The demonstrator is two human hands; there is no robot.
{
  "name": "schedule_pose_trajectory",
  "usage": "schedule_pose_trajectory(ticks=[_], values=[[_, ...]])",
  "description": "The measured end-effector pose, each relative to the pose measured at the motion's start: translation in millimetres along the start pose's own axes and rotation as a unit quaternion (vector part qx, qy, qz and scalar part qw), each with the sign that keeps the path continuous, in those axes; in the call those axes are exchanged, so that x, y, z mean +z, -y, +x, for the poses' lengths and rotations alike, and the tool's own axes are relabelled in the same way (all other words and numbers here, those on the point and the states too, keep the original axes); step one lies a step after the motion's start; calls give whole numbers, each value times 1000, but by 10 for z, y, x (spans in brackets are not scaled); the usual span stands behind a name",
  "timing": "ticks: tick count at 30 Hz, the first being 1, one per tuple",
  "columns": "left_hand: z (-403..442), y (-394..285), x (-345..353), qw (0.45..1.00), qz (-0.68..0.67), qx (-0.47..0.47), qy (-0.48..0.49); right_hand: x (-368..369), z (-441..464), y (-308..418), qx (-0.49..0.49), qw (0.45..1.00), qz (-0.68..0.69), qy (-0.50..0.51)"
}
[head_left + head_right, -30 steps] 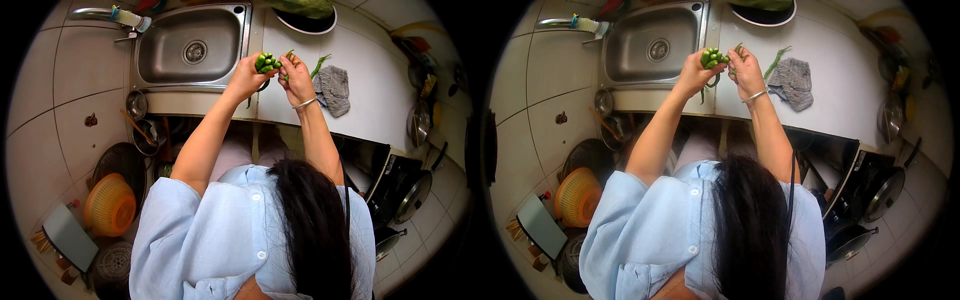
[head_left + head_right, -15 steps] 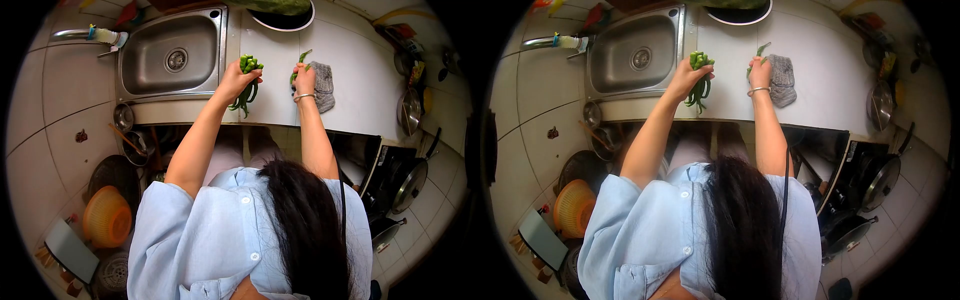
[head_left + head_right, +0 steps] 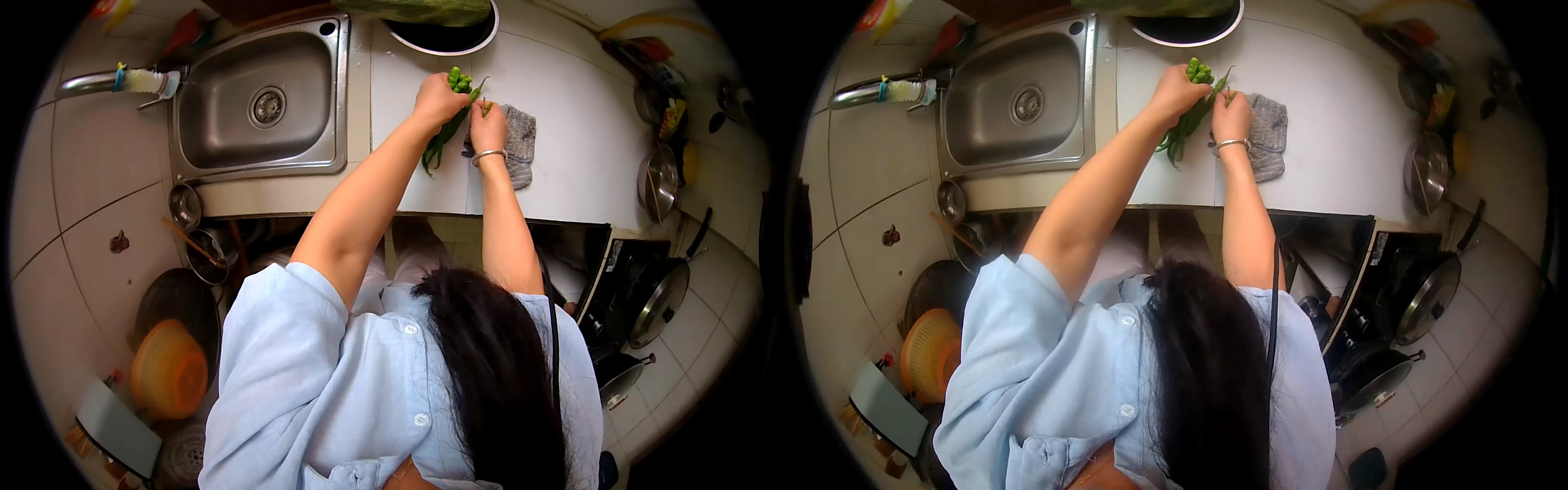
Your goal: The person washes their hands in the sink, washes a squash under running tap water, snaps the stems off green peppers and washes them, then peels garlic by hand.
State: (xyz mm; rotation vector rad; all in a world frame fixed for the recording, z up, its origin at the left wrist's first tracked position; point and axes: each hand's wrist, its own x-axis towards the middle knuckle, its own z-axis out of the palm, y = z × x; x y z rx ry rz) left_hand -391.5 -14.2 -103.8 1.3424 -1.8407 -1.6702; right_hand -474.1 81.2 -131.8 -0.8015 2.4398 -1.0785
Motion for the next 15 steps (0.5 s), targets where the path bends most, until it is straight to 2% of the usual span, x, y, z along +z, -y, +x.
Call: schedule_pose_trajectory(ticks=[1,4,5,10,14,15], values=[[16,11,59,999,31,0,-12,33,6,-18,-1,1000,-5,-3],[-55,13,116,998,-56,-1,1,97,42,-95,23,999,34,6],[-93,9,101,998,-50,-34,3,99,55,-127,34,998,55,20],[-208,41,-35,982,-186,-33,9,19,-71,160,47,982,169,72],[-388,-147,-322,976,-219,-6,1,-34,-182,424,-17,983,154,99],[-455,-197,-397,976,-218,2,-4,-56,-225,528,-28,980,182,79]])
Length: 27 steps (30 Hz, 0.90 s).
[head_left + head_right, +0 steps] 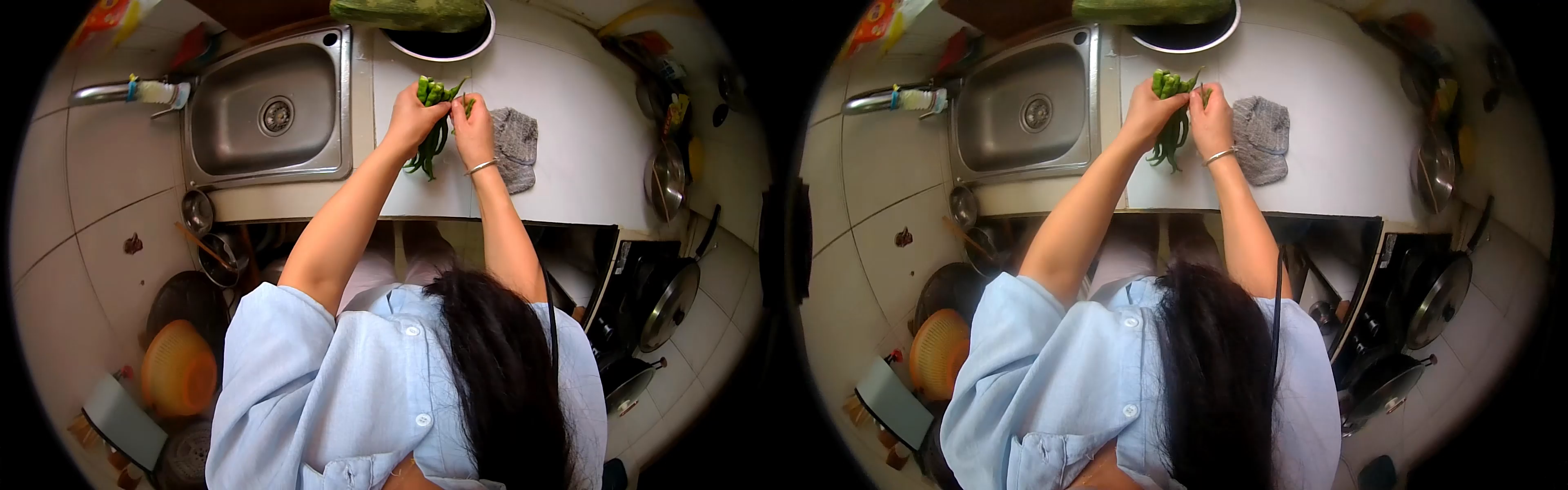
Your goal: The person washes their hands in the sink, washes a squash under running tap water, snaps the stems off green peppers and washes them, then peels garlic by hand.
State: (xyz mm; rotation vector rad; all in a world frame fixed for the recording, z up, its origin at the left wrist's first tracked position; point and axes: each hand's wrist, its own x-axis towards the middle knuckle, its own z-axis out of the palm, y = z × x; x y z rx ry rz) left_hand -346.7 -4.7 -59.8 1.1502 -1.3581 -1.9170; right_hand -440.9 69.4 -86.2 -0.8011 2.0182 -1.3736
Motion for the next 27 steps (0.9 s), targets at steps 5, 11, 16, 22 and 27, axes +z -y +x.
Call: schedule_pose_trajectory(ticks=[5,11,16,22,27], values=[[-319,-337,-242,999,-8,28,38,6,-33,491,-82,995,60,16],[-646,-554,-473,997,-46,31,58,12,-257,809,-154,982,26,105],[-865,-678,-574,992,38,93,81,4,-492,909,-107,980,75,149],[-904,-728,-714,968,154,159,120,33,-768,1163,39,949,275,149],[-953,-778,-862,948,202,202,140,106,-918,1294,118,917,354,141]])
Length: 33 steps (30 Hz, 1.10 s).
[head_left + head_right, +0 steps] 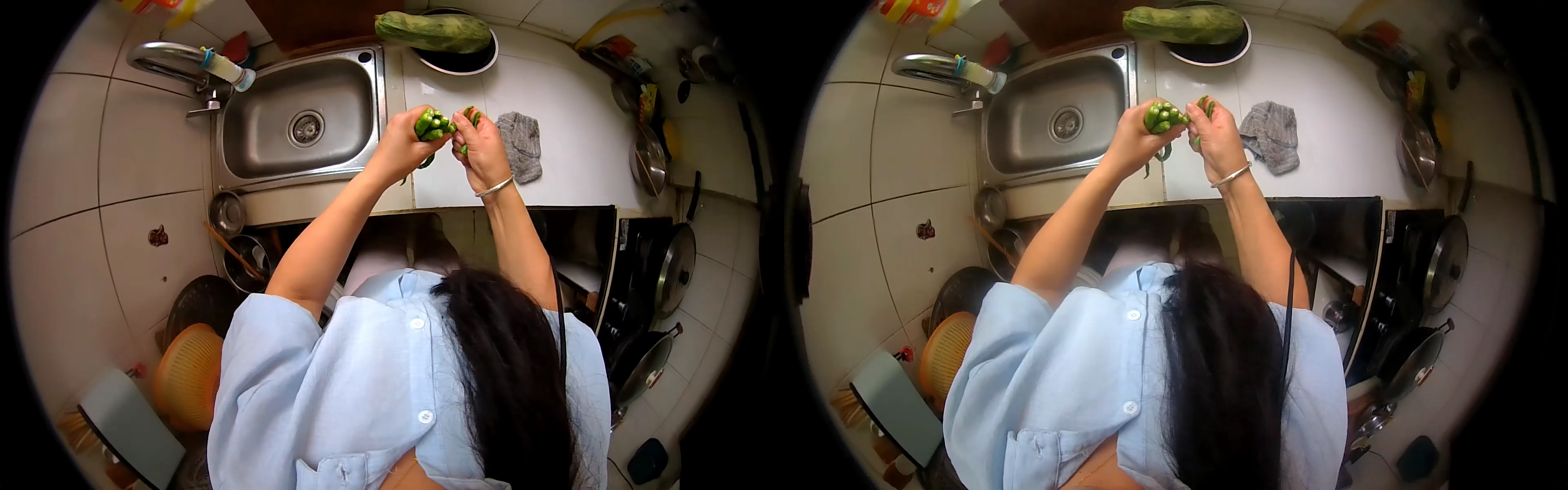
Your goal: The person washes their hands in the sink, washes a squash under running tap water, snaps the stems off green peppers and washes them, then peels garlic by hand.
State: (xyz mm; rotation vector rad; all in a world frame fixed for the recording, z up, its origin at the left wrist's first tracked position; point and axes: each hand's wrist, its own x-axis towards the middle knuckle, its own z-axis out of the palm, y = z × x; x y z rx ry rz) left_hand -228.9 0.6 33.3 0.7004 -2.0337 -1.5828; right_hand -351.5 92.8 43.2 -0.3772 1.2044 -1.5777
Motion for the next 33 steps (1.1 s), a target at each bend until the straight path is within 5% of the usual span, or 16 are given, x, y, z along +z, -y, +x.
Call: schedule_pose_trajectory(ticks=[8,12,15,26,33], values=[[-127,-6,-165,989,-145,-16,-11,183,-37,-28,73,984,159,42],[-199,-3,-190,910,-394,-125,26,150,-46,-99,78,962,250,80],[-272,-49,-70,888,-428,-170,8,11,-71,-163,90,943,310,78],[-475,-199,1974,886,-345,-278,140,-1639,-1332,-441,-68,919,342,-183],[-757,491,3617,833,-324,-407,188,-3070,-2072,-1333,-150,783,444,-408]])
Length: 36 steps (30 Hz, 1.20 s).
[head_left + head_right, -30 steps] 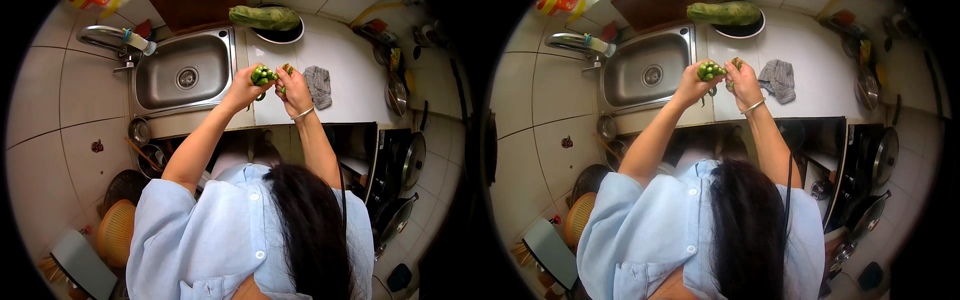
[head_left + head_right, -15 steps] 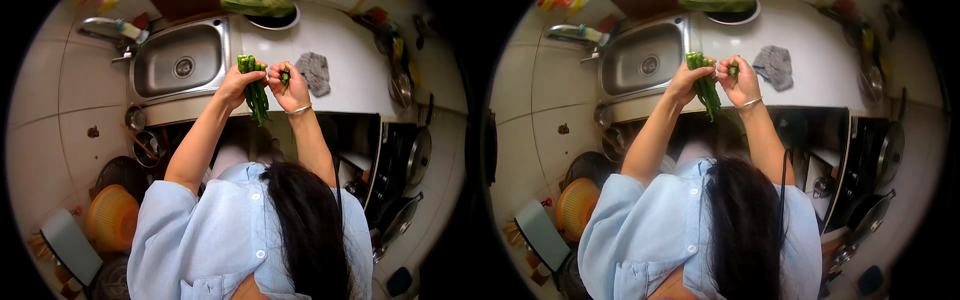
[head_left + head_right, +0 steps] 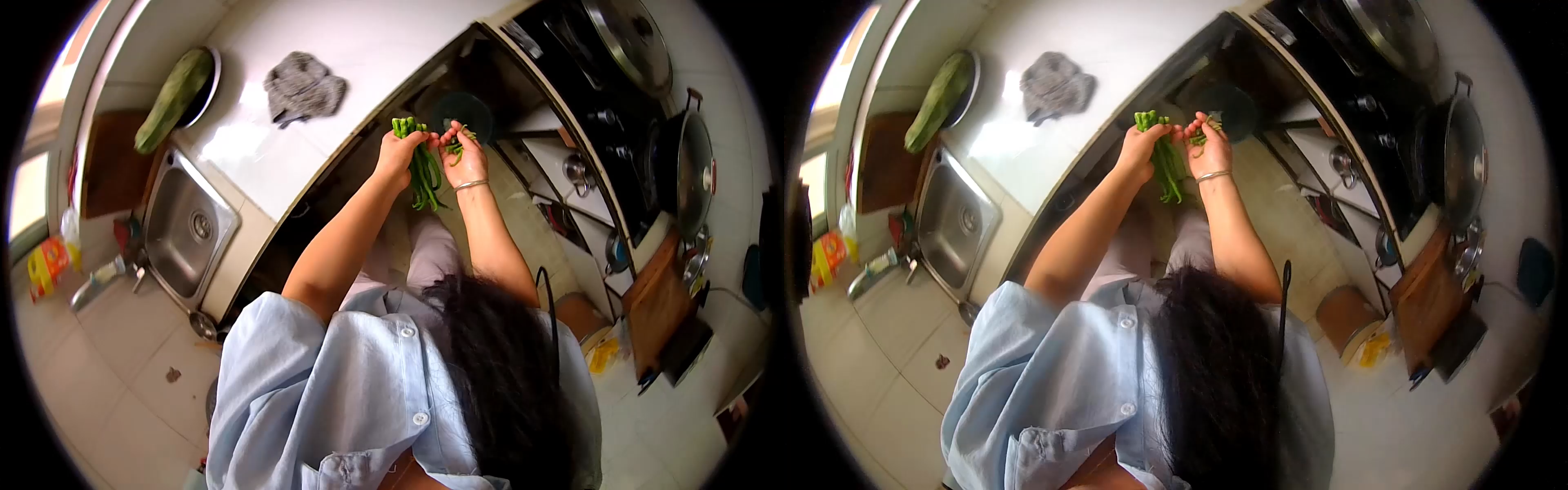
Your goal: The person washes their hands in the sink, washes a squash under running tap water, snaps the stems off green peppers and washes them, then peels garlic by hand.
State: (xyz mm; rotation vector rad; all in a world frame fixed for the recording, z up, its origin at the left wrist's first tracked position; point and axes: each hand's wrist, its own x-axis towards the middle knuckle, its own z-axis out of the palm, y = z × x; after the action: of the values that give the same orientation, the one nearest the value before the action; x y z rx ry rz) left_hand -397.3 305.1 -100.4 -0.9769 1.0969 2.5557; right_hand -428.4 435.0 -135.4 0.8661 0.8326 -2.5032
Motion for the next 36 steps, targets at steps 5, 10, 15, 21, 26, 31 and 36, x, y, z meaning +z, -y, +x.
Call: schedule_pose_trajectory(ticks=[5,10,15,21,26,31,36], values=[[625,682,343,999,38,-27,-24,-661,510,328,-3,995,89,-42],[1119,1137,509,989,111,-61,-78,-1153,980,480,-27,990,99,-100],[1411,1339,550,984,131,-67,-96,-1433,1386,534,-22,983,55,-171],[1422,1239,678,982,121,-112,-93,-1512,1628,633,-27,984,12,-178],[1414,1237,769,987,83,-135,-23,-1480,1697,679,-22,979,12,-202],[1258,1046,842,989,68,-133,-24,-1307,1521,770,-31,991,-43,-123],[791,505,761,999,-13,-34,-23,-357,1069,678,40,998,-52,26]])
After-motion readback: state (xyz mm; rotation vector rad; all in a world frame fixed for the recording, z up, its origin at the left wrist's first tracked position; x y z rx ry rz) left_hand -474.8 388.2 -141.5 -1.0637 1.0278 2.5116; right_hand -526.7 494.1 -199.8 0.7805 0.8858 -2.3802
